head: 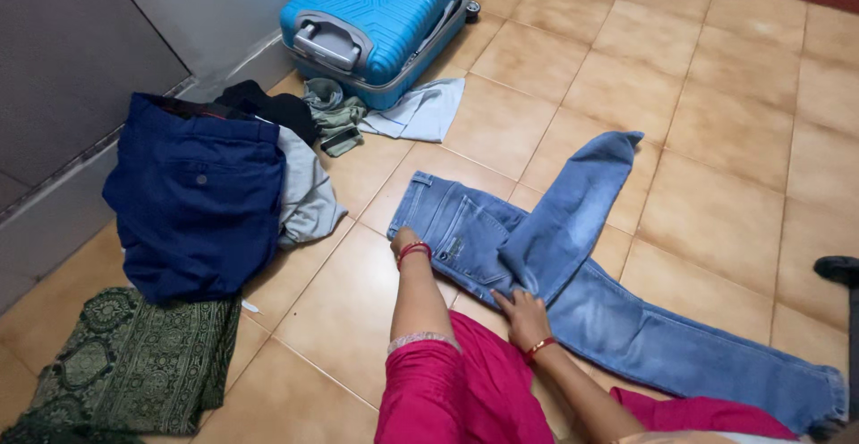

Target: The person folds a light-colored checkered shirt and a pair of blue jeans on the floor. They smooth the fabric, fold the sleeves and legs, and then place the folded items into an open suitcase.

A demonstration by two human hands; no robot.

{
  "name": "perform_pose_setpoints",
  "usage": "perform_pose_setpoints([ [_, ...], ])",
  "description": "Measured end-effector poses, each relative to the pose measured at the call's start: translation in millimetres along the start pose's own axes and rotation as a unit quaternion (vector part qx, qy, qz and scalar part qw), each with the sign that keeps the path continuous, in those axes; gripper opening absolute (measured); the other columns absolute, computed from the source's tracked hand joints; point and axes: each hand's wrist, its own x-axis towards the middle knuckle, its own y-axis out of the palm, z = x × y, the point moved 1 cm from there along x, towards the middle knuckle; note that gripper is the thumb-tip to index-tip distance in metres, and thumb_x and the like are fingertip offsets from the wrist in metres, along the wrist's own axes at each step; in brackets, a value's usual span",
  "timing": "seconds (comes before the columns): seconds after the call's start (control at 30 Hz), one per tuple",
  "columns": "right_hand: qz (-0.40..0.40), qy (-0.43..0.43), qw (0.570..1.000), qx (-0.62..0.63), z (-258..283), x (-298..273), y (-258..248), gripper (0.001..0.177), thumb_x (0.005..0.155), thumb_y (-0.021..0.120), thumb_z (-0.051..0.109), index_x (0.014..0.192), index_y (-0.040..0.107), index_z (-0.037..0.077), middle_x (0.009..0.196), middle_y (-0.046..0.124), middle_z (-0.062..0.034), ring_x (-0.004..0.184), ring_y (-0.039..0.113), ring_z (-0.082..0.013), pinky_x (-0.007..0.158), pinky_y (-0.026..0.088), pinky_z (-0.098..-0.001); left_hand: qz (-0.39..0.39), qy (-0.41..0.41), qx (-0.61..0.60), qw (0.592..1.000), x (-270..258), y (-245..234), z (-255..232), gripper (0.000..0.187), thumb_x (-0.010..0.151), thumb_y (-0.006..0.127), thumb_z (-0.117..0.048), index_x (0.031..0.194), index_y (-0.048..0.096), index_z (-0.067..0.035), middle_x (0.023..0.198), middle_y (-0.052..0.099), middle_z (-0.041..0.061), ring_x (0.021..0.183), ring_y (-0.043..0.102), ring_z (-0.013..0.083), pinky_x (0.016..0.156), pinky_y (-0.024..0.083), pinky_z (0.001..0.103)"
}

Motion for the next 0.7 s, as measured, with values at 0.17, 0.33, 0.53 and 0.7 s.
perform_pose_setpoints([
  [0.17, 0.046, 0.087, 0.995, 0.001, 5.7, -9.9, 29.0, 0.068, 0.074, 0.063, 0.003, 0.136, 0.062, 0.033, 0.107, 0.061, -0.0091, 0.107, 0.057, -0.0304, 0.084, 0.044, -0.0465, -0.061, 0.040, 0.020, 0.997, -20.1, -3.7, 3.3, 0.063, 0.080, 0.070, -0.031, 0.132, 0.054, 0.001, 0.133, 0.059, 0.023, 0.116, 0.060, 0.0387, 0.099, 0.048, 0.052],
  [0.33, 0.006, 0.132, 0.991, 0.015, -3.1, -12.0, 28.9, 0.073, 0.076, 0.060, 0.000, 0.139, 0.062, 0.036, 0.103, 0.061, -0.0061, 0.103, 0.057, -0.0281, 0.085, 0.044, -0.0430, -0.014, 0.151, -0.068, 0.986, -33.2, 12.4, -14.1, 0.064, 0.080, 0.068, -0.033, 0.135, 0.052, -0.003, 0.137, 0.055, 0.021, 0.120, 0.056, 0.0397, 0.100, 0.046, 0.054],
  [0.53, -0.065, 0.127, 0.990, -0.010, 11.4, -15.2, 38.4, 0.069, 0.073, 0.062, 0.000, 0.133, 0.064, 0.033, 0.121, 0.062, -0.0083, 0.112, 0.055, -0.0296, 0.087, 0.043, -0.0471, -0.012, 0.100, 0.035, 0.994, -42.0, -14.5, -16.5, 0.065, 0.080, 0.066, -0.035, 0.137, 0.050, -0.008, 0.142, 0.051, 0.019, 0.125, 0.051, 0.0409, 0.102, 0.043, 0.056],
  [0.7, -0.006, 0.133, 0.991, 0.007, 9.3, -10.5, 34.5, 0.071, 0.072, 0.062, 0.001, 0.135, 0.064, 0.035, 0.121, 0.061, -0.0077, 0.115, 0.054, -0.0297, 0.091, 0.043, -0.0469, -0.111, 0.047, 0.114, 0.986, -71.5, -29.0, -12.2, 0.067, 0.080, 0.064, -0.037, 0.139, 0.049, -0.012, 0.146, 0.047, 0.018, 0.129, 0.047, 0.0418, 0.103, 0.040, 0.058],
])
